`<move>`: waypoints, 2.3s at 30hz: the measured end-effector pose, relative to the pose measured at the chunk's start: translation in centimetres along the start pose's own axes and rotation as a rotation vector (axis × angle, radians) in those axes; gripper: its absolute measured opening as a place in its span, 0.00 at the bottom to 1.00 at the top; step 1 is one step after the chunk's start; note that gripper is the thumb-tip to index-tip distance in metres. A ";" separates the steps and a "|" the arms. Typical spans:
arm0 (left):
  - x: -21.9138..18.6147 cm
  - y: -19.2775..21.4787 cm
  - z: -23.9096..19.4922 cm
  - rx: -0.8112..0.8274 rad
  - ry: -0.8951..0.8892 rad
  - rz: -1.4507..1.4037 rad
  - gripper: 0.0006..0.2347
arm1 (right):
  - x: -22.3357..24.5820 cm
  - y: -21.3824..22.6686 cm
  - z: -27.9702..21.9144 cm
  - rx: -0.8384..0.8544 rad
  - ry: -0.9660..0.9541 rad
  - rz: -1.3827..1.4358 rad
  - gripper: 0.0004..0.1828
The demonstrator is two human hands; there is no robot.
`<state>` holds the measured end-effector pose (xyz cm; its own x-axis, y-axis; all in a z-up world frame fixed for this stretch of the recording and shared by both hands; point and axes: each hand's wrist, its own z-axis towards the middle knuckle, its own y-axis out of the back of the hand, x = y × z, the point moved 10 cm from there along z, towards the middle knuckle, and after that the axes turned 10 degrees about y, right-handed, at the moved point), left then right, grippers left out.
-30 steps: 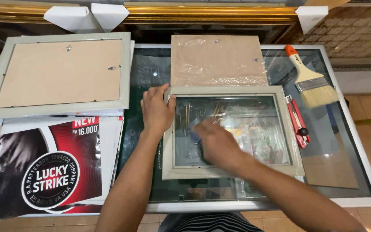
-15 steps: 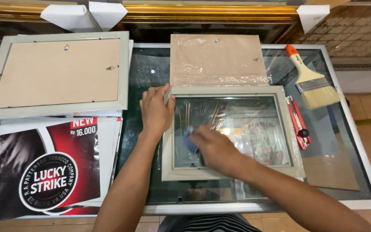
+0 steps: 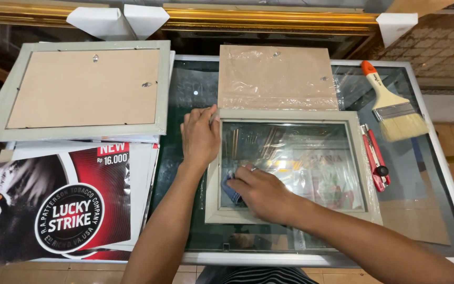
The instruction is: The person wipes the glass of a picture frame with a blue cloth, brushing dust off the frame with a wide brush, then places the hardboard backing onto the frame and presses it into place on a glass work table.
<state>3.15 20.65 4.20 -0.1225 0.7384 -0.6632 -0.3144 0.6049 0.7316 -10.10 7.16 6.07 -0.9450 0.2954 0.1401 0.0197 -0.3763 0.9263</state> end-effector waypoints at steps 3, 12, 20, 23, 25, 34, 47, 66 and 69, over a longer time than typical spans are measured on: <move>-0.1 0.0 0.0 0.008 -0.015 -0.008 0.14 | -3.8 1.3 2.0 -0.024 -0.099 0.039 0.12; 0.3 -0.4 0.2 0.004 -0.031 -0.016 0.14 | -12.3 -1.2 5.8 -0.041 -0.161 -0.010 0.11; 0.8 -0.8 0.3 0.017 -0.001 0.029 0.14 | -0.2 -0.7 1.5 0.106 0.043 0.163 0.12; 1.0 -1.1 0.5 0.042 -0.009 0.009 0.17 | 1.2 -0.5 0.6 0.138 0.083 0.214 0.12; 1.1 -1.3 0.5 0.055 -0.021 -0.011 0.18 | 0.8 0.9 0.1 0.183 0.073 0.278 0.15; 0.7 -1.0 0.5 0.040 -0.041 -0.014 0.18 | -7.7 6.7 -15.9 0.674 -0.471 0.240 0.24; 0.1 -0.6 -0.1 0.001 0.020 0.045 0.16 | -4.8 2.4 -8.4 0.404 -0.244 0.213 0.22; 0.9 -0.9 0.5 0.018 -0.003 0.020 0.18 | -19.3 6.0 -23.4 0.243 -1.116 -0.361 0.20; 1.0 -0.9 0.5 -0.004 -0.029 0.032 0.18 | -21.9 4.5 -20.3 0.163 -1.065 -0.352 0.16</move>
<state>3.82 21.00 3.00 -0.1053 0.7659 -0.6343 -0.3149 0.5793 0.7518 4.03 -18.79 0.09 -0.1492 0.9887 0.0165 -0.0765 -0.0281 0.9967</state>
